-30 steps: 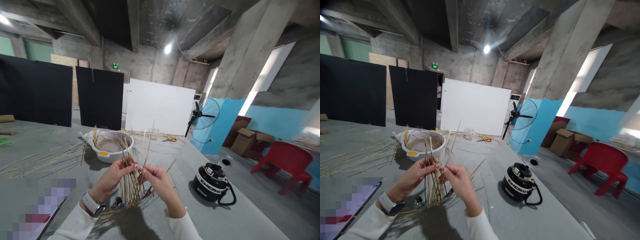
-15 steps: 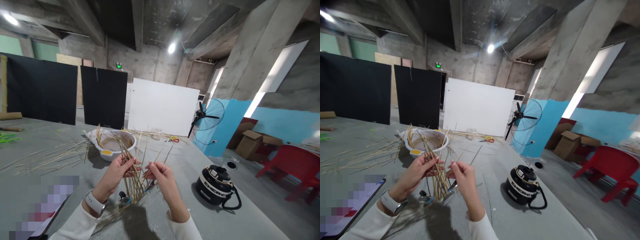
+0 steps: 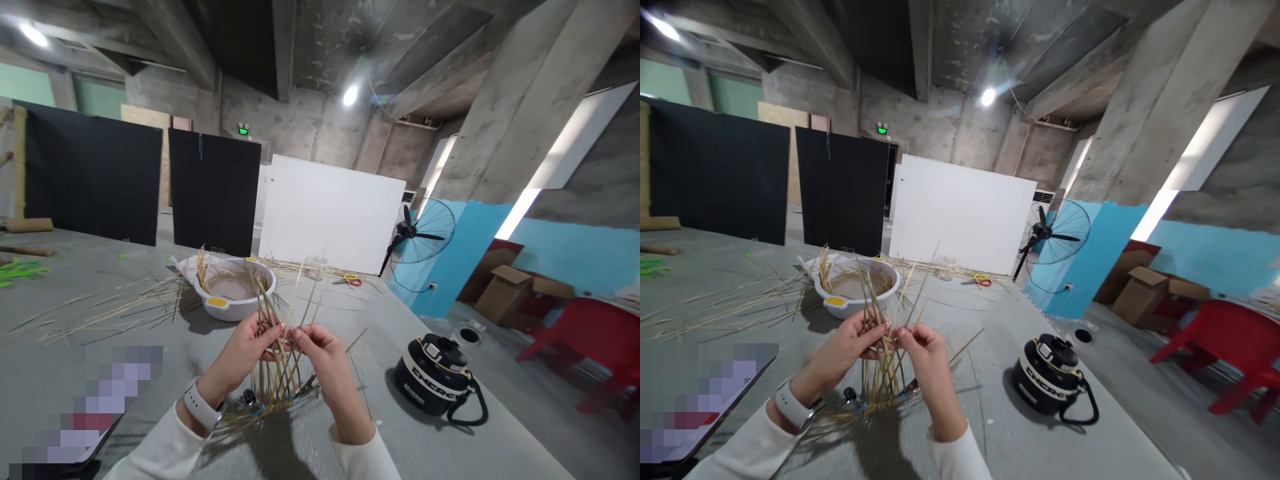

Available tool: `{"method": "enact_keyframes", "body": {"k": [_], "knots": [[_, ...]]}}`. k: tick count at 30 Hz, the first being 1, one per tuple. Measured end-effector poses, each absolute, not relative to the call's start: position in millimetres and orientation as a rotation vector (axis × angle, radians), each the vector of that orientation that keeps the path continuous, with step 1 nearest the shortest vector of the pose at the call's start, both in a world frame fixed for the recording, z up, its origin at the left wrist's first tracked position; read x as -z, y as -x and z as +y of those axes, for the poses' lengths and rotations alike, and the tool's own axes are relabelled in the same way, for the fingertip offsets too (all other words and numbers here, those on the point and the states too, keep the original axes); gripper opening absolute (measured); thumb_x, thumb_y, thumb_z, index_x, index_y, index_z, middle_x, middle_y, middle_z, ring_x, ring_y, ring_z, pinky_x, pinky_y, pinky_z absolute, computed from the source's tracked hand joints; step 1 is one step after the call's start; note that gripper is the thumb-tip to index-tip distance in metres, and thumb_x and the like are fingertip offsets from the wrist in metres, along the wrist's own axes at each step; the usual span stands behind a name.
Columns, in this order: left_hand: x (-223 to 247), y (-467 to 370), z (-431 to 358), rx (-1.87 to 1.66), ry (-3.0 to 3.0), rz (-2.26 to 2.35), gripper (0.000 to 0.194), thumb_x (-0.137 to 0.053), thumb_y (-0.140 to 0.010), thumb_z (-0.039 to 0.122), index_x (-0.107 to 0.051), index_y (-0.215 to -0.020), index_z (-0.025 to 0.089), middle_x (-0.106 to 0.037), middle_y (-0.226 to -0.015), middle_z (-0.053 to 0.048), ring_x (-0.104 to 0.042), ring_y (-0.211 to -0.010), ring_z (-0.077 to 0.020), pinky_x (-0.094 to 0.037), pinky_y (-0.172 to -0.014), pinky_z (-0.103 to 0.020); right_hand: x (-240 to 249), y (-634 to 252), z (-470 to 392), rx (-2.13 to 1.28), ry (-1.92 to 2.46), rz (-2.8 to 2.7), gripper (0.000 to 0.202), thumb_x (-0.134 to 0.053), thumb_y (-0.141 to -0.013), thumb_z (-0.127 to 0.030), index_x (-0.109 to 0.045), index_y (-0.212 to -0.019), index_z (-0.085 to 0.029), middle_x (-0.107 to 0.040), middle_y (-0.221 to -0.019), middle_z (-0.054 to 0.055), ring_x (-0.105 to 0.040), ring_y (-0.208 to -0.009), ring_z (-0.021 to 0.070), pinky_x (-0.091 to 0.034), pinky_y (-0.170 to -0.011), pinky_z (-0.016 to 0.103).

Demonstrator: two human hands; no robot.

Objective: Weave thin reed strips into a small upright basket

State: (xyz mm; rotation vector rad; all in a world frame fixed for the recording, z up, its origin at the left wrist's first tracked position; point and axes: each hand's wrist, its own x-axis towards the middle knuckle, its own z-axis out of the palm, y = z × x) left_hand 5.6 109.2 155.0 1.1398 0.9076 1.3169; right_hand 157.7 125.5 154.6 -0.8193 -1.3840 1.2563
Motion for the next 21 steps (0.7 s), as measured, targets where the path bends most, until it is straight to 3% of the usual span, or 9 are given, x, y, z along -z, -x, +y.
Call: {"method": "enact_keyframes", "body": {"k": [5, 12, 21], "knots": [[-157.4, -3.2, 108.8, -1.404, -1.134, 0.948, 0.028, -0.066, -0.073, 0.041, -0.054, -0.085, 0.018, -0.065, -0.078, 0.000, -0.064, -0.073, -0.0165, -0.052, -0.057, -0.024, -146.8, -158.0, 129.9, -1.046, 0.898, -1.336, 0.027, -0.068, -0.072, -0.039, -0.061, -0.061, -0.015, -0.060, -0.057, 0.001, -0.054, -0.057, 0.0138, -0.043, -0.061, 0.027], [-156.7, -9.0, 104.2, -1.318, -1.195, 0.913, 0.027, -0.067, -0.072, 0.041, -0.056, -0.082, 0.018, -0.063, -0.079, -0.001, -0.062, -0.075, -0.0166, -0.051, -0.056, -0.023, -151.2, -150.9, 123.3, -1.273, 0.791, -1.299, 0.024, -0.069, -0.072, -0.038, -0.061, -0.072, -0.016, -0.062, -0.069, 0.001, -0.057, -0.067, 0.0144, -0.045, -0.070, 0.028], [-153.8, -10.7, 105.2, -1.318, -1.241, 0.929, 0.029, -0.066, -0.073, 0.041, -0.057, -0.085, 0.016, -0.060, -0.082, 0.000, -0.057, -0.077, -0.0138, -0.051, -0.063, -0.024, -147.8, -145.9, 122.6, -1.227, 0.833, -1.275, 0.028, -0.070, -0.070, -0.041, -0.057, -0.073, -0.017, -0.058, -0.069, -0.001, -0.052, -0.069, 0.0139, -0.042, -0.069, 0.026]]}}
